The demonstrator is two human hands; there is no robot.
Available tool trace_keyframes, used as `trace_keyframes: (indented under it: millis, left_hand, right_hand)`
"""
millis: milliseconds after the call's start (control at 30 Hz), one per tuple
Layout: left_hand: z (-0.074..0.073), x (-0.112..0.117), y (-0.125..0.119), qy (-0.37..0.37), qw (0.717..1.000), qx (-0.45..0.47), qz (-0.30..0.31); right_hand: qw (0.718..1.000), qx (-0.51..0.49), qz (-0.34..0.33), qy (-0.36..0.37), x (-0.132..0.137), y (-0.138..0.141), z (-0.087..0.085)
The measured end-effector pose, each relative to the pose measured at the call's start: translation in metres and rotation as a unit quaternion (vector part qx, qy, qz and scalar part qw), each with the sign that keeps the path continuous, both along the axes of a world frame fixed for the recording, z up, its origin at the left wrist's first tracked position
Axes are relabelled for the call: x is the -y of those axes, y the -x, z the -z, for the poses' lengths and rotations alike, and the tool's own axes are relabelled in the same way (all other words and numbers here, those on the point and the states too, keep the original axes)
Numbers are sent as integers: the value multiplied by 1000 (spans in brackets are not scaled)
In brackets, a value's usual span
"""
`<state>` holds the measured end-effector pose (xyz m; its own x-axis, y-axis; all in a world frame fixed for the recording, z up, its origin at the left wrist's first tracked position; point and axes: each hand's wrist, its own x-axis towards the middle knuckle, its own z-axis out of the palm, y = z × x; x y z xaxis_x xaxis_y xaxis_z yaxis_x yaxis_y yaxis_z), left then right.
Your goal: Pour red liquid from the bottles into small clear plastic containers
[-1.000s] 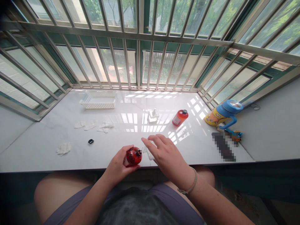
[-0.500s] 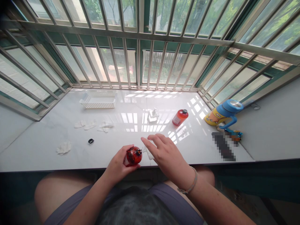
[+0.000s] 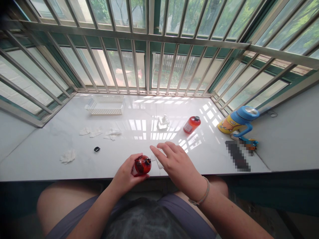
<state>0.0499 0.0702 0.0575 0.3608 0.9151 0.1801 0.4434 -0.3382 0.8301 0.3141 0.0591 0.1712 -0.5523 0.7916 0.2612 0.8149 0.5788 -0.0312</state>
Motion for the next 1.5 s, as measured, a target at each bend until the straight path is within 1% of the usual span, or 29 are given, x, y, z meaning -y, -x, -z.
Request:
trace_keyframes:
  millis: [533, 933, 1500]
  left_hand:
    - [2, 0, 1, 2, 1000, -5, 6]
    - [2, -2, 0, 14, 1000, -2, 11]
    - [2, -2, 0, 20, 1000, -1, 10]
  right_hand:
    - [1000, 18, -12, -4, -1, 1, 0]
    - [999, 28, -28, -26, -2, 0, 1]
    - [996, 43, -33, -66, 0, 2, 0]
